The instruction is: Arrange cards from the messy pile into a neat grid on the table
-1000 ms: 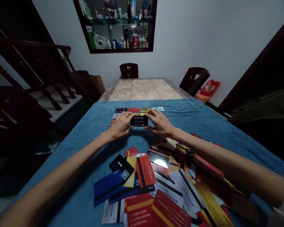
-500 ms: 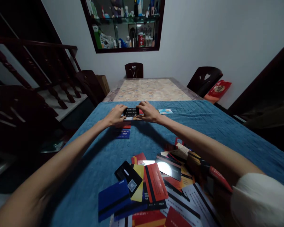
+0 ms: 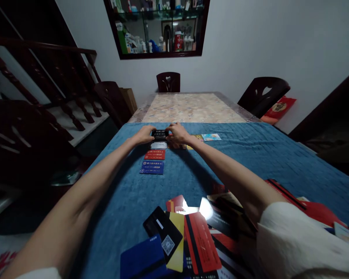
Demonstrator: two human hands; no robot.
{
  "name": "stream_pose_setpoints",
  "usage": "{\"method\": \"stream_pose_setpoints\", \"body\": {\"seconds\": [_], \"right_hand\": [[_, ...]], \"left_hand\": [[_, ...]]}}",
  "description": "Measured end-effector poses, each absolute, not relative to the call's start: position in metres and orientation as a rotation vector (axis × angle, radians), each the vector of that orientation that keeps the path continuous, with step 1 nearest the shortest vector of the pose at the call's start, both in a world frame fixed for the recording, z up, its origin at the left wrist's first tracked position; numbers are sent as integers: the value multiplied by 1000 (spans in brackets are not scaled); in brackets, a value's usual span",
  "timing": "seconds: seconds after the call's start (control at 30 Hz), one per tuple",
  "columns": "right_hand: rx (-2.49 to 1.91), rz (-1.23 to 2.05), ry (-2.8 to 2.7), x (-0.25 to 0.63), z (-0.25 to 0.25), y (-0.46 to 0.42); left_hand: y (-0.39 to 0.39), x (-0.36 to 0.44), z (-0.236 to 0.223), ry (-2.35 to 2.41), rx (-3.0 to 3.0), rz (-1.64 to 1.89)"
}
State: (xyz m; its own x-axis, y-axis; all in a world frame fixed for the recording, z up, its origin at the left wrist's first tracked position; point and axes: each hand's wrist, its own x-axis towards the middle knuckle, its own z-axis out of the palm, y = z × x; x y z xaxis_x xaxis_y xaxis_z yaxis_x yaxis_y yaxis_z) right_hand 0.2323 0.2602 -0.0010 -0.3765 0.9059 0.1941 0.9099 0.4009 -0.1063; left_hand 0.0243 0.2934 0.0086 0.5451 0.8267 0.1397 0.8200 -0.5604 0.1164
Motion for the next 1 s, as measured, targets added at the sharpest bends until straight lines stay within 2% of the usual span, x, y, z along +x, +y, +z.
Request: {"method": "stream_pose_setpoints", "body": {"seconds": [1.0], "right_hand": [[-1693,-47,-2532,223,-16,279]], "left_hand": [[321,26,-3,1466,2627,86]]}}
